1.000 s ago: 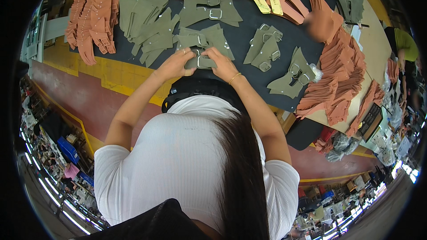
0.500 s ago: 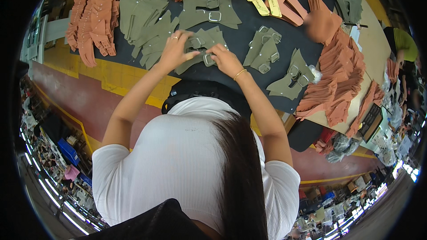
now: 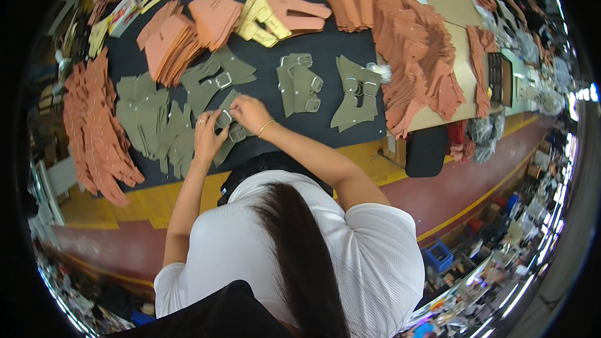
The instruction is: The person assembles olive-green fabric pieces with metal buckles at a worktable. They pick up fabric pieces, thread buckles through slots, and stack completed units. Other fabric pieces in various colors are visible on the table, and coworkers are present in the background.
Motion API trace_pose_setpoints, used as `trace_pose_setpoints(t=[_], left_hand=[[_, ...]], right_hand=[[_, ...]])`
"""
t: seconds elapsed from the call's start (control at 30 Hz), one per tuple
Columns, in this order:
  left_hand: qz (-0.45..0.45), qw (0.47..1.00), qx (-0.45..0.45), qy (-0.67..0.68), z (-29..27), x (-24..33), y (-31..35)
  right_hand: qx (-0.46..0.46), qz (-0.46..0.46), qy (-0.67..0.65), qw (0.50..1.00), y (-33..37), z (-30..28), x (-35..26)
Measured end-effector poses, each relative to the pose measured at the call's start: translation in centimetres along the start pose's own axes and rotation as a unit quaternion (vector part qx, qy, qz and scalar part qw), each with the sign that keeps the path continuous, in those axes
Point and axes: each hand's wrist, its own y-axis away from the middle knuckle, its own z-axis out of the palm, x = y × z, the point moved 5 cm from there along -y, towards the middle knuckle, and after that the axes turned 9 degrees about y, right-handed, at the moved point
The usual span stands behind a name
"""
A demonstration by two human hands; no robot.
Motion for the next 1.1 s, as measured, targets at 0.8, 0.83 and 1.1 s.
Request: trace_pose_setpoints(t=[0.8,0.83,1.1], left_hand=[[-0.175,0.981,-0.050,0.060,1.4,-0.7,0.3],[-0.167,0.982,-0.061,0.056,1.3,-0.8,0.2],[-0.058,0.992,-0.025,0.107,0.6,-1.4,0.5]], right_hand=[[-0.041,0.102,-0.042,0.993,0.2,2.3,0.8],[-0.038,0.094,-0.043,0.994,0.2,2.4,0.7],[-0.083,0.076,-0.068,0.991,0.2,2.9,1.3]])
